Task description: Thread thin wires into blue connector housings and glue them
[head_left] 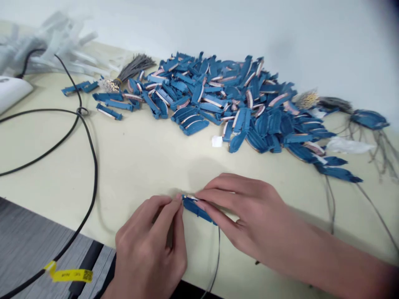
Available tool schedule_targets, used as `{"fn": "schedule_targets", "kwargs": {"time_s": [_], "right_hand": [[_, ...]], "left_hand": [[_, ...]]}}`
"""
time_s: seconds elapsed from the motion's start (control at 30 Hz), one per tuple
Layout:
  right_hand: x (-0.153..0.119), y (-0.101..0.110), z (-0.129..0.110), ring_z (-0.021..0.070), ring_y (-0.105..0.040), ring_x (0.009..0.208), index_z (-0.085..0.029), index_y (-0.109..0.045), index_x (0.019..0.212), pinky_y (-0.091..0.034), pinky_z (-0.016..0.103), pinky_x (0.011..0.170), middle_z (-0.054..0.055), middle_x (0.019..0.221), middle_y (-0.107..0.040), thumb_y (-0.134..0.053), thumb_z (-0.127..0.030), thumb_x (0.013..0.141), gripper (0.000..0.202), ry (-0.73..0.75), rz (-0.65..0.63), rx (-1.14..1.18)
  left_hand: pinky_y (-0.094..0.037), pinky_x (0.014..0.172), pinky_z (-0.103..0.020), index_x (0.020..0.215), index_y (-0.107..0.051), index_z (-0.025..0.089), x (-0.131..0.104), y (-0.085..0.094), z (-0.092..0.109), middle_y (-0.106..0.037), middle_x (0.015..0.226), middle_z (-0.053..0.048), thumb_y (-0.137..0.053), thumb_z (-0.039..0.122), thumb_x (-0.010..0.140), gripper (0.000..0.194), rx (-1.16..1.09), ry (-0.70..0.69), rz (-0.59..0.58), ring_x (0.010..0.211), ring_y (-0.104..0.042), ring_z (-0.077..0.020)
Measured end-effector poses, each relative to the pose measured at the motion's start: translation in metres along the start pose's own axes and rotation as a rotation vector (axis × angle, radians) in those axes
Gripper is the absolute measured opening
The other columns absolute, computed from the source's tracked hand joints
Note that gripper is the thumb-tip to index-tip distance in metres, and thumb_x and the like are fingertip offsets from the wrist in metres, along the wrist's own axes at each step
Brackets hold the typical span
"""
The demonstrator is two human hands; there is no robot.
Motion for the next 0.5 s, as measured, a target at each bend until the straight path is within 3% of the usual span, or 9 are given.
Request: {"fn": "schedule_targets", "kwargs": {"time_s": [0.1,0.27,0.5], "right_hand": [[0.002,0.003,0.010,0.0152,-0.065,0.077,-0.015,-0.075,0.092,-0.049,0.029,0.072,0.002,0.083,-0.071,-0.058,-0.015,0.097,0.018,-0.028,-0.035,0.021],[0.015,0.004,0.023,0.0172,-0.066,0.080,-0.014,-0.077,0.095,-0.046,0.029,0.075,0.004,0.085,-0.072,-0.058,-0.014,0.096,0.019,0.080,-0.229,0.034],[0.050,0.017,0.056,0.0133,-0.069,0.071,-0.013,-0.077,0.088,-0.049,0.024,0.069,0.003,0.082,-0.076,-0.071,-0.010,0.088,0.007,0.119,-0.269,-0.023]], "left_hand": [[-0.061,0.066,-0.029,0.107,-0.067,0.016,0.001,-0.005,0.008,-0.072,0.091,-0.006,-0.052,0.017,0.094,0.020,-0.030,-0.060,-0.130,0.076,-0.071,-0.0170],[-0.066,0.072,-0.042,0.120,-0.063,0.013,-0.001,0.004,0.028,-0.076,0.103,-0.013,-0.046,0.034,0.098,0.035,0.064,-0.285,-0.247,0.089,-0.075,-0.0273],[-0.064,0.074,-0.028,0.130,-0.057,0.025,-0.005,0.030,0.039,-0.077,0.105,-0.003,-0.041,0.035,0.099,0.036,-0.113,-0.430,-0.140,0.093,-0.075,-0.0207]]}}
Point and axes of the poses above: each hand's wrist, its own x-axis towards the middle knuckle, its own y-axis out of the back of the hand, z = x × y, the point moved 10 cm from there along x, towards the middle knuckle
